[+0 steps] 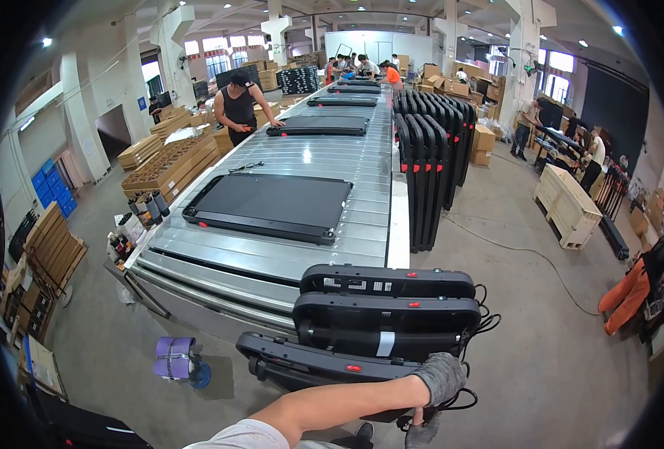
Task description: Picking up treadmill bases from a stack and placing them onto a moving conveyor belt in an assembly line factory.
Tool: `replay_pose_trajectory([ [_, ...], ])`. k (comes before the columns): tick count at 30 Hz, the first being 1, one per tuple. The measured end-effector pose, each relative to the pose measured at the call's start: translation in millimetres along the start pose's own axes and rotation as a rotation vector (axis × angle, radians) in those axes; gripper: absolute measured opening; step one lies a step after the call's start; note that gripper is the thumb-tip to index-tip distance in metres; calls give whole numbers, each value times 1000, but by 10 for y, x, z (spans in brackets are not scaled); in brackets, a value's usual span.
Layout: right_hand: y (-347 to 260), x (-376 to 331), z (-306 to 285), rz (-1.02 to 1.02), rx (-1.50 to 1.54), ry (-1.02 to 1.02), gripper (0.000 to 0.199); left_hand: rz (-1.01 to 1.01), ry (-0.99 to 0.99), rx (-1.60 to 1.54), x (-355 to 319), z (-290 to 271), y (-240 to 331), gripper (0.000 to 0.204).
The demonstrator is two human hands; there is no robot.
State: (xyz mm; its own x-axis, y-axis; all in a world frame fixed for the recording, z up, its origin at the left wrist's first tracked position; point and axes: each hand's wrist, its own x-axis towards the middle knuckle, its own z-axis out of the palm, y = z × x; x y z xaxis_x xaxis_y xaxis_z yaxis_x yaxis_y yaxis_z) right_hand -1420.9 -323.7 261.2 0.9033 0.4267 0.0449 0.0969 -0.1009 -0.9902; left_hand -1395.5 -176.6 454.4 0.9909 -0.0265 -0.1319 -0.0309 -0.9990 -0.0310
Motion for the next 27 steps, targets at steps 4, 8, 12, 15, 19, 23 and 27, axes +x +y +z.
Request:
replay_pose_trajectory([
  [4,-216,-499,317,-77,-168,40,48,56,209,-67,-894,-113,-260,18],
  [8,-182,-922,705,-256,-136,-11,30,-40,265,-121,-1868,-236,-503,21],
  [12,-665,-1348,1224,-410,-439,-73,22,-19,331,-165,-2797,-223,-969,23],
  [15,-609,-1763,1641,-510,-330,-96,43,-143,383,-163,-3391,-117,-1283,26],
  [19,-1003,-2342,2027,-399,-177,-411,70,-258,311,-66,-4019,14,-1595,23],
  [23,-840,-2568,2314,-523,-240,-509,48,-306,383,6,-4561,274,-1826,26],
  [27,-683,-2479,2367,-498,-198,-615,14,-387,401,-10,-5060,571,-2085,35],
])
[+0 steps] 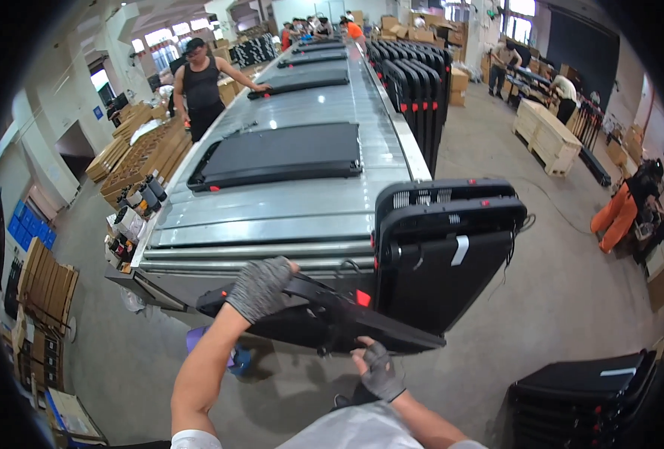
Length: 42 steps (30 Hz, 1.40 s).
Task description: Picking up treadmill bases from a stack and placing them onto a moving conveyor belt in an assembly line factory.
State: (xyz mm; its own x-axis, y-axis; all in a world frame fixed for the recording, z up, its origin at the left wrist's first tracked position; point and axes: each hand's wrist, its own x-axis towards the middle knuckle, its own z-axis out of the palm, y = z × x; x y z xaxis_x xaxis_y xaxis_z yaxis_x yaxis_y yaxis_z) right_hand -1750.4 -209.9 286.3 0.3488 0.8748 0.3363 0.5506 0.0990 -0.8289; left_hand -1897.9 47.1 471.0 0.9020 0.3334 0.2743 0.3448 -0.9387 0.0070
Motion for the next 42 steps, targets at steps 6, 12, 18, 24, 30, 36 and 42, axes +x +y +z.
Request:
replay_pose_trajectory([
  [6,1289,-281,-207,483,-113,161,19,-40,-21,20,-455,-82,-606,40],
  [12,2088,-191,-92,405,-483,-78,70,-87,-214,28,-527,-23,-1148,43],
  [18,2772,15,356,498,-578,-431,76,-51,-360,112,-688,65,-1589,33],
  [24,3303,-79,591,506,-556,-605,83,-95,-494,226,-746,251,-1951,25],
  [30,3208,111,781,496,-584,-652,77,-142,-594,258,-851,392,-2387,22],
  [36,3155,271,1053,508,-578,-635,46,-116,-655,232,-1075,587,-2843,25],
  [42,2932,497,1459,549,-674,-726,43,-130,-684,146,-1493,837,-3427,23],
])
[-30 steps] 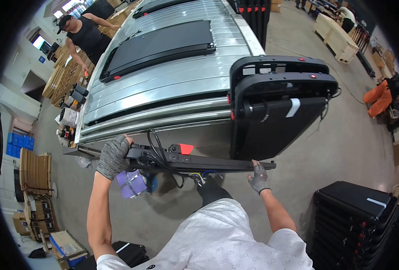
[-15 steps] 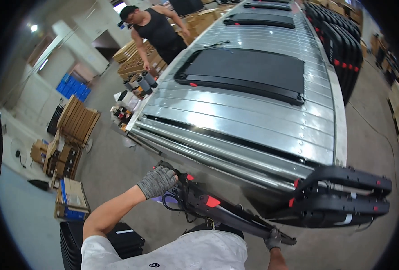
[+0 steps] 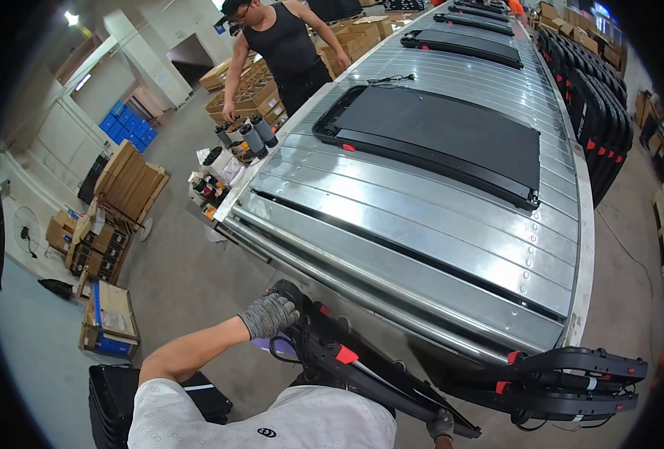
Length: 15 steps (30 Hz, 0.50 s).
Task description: Picking up treadmill bases from a stack and placing them onto a moving conveyor belt in an assembly line factory.
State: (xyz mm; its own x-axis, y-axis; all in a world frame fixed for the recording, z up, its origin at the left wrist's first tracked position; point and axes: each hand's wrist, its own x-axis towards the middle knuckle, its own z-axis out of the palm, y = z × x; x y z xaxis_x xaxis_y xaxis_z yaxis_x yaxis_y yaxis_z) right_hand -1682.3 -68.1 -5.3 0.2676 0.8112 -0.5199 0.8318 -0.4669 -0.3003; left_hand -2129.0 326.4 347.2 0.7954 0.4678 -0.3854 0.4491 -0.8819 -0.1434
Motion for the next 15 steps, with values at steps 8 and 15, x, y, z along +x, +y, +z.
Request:
replay_pose_trajectory([
  [8,-1161,191,-108,64,-55,-114,36,17,59,-163,-178,1127,-1454,20],
  [15,-3315,641,-1571,-248,-265,-215,36,-443,282,-773,-1302,2319,-3493,42],
])
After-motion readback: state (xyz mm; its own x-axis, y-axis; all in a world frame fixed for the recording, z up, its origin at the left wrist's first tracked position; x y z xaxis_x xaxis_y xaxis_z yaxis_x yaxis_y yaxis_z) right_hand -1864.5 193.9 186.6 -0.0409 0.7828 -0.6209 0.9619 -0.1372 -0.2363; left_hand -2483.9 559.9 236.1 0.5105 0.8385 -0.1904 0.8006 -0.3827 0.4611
